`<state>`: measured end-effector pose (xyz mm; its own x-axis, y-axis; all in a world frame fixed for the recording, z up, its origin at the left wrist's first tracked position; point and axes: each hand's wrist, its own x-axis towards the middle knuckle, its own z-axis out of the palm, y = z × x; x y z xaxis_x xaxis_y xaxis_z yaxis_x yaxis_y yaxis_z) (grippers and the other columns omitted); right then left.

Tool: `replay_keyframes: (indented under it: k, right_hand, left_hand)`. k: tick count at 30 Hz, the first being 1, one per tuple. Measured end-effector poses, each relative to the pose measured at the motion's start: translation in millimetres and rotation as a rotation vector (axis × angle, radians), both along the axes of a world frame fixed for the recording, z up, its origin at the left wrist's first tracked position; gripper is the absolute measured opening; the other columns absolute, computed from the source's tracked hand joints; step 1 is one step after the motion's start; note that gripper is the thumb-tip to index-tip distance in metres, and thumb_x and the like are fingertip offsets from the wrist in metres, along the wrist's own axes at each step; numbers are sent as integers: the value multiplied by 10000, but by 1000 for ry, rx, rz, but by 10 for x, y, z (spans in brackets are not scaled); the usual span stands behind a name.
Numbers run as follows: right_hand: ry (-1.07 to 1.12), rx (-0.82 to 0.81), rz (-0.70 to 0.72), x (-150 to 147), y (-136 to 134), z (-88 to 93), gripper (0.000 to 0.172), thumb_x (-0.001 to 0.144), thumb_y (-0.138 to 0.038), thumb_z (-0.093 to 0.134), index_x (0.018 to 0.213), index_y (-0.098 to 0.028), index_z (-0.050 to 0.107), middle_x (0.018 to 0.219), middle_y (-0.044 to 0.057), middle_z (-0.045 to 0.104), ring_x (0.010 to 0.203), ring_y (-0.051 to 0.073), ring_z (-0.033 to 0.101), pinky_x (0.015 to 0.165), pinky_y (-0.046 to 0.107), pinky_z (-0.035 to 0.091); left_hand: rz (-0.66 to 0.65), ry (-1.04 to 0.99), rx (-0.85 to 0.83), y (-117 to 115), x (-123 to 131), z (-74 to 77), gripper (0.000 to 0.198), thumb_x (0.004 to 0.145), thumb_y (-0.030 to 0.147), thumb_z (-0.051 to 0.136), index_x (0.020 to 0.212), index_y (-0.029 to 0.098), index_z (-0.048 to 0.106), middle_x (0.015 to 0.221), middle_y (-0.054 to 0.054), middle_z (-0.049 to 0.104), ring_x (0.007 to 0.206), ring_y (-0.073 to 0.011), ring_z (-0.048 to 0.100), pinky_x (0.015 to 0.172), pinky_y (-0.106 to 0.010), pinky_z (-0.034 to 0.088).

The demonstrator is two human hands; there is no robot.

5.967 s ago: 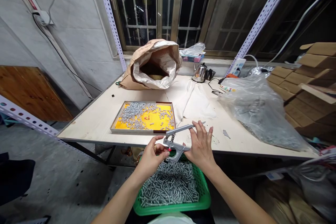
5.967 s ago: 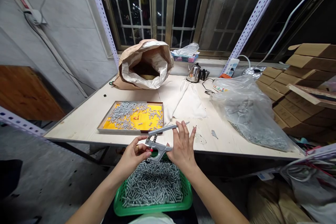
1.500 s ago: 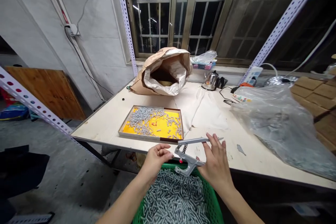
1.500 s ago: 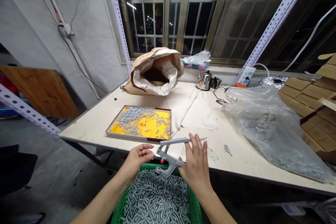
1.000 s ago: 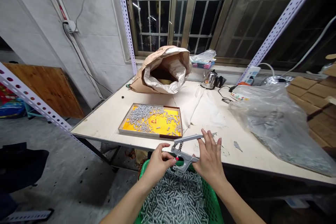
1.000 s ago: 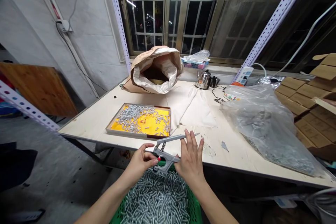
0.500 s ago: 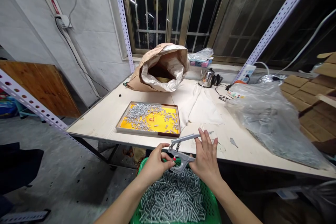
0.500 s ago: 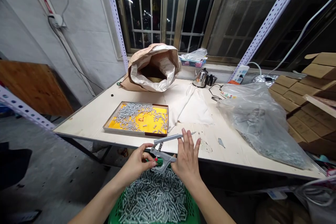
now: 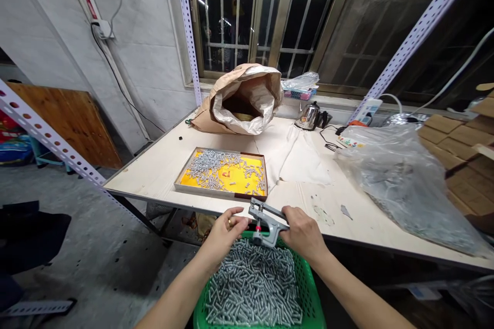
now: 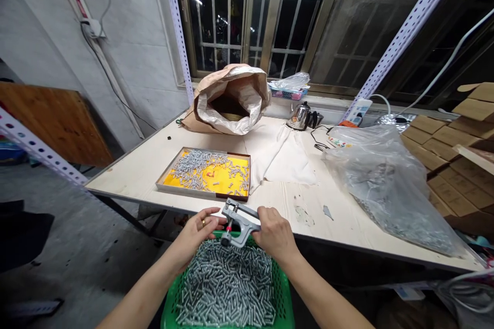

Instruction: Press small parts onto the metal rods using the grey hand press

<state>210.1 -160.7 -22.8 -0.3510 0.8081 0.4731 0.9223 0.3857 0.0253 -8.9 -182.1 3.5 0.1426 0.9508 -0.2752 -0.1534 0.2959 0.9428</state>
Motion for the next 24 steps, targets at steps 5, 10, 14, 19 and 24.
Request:
replay_keyframes:
  k: [5,10,14,19,24]
  right_hand:
    - [-89,-32,30,-9,101,105,119,610,-116,489,676,-213,473,579,-9,528,557,138,445,531,264,237]
    - [-58,43,-24,-57,100,260,78,694,-209,534,762,-189,503,755,55,574,751,200,500,672,302,344]
    - [13,193,27,-102,49,264,162,776,-301,537,843,-154,542,998,124,588,976,253,494,883,398,387]
    - [7,214,20,-105,-103,144,409,789,-291,500,1136,-73,494,1270,198,456,1251,325,351,1065,545,266]
    - [25,253,-104,-81,-344,-2,442,735,-205,453,1145,-43,477,1305,233,419,1284,365,320,1058,601,251]
  left_hand:
    - [-77,-108,-93,-37,48,23,527,671,622,641,829,119,653,775,-86,697,725,-171,606,652,-258,391]
    - [-106,-33,-81,-61,104,-51,312,613,436,737,672,132,697,673,-32,667,597,-118,509,593,-233,343]
    - [-89,73,-47,-52,130,-130,167,580,301,734,599,142,683,575,7,623,560,-108,463,590,-233,322]
    - [38,185,75,-145,202,-143,171,604,271,673,507,157,590,510,23,539,530,-117,450,565,-243,324]
    - [200,377,357,-323,278,-105,151,665,189,616,520,167,579,586,-13,574,633,-159,532,643,-264,384]
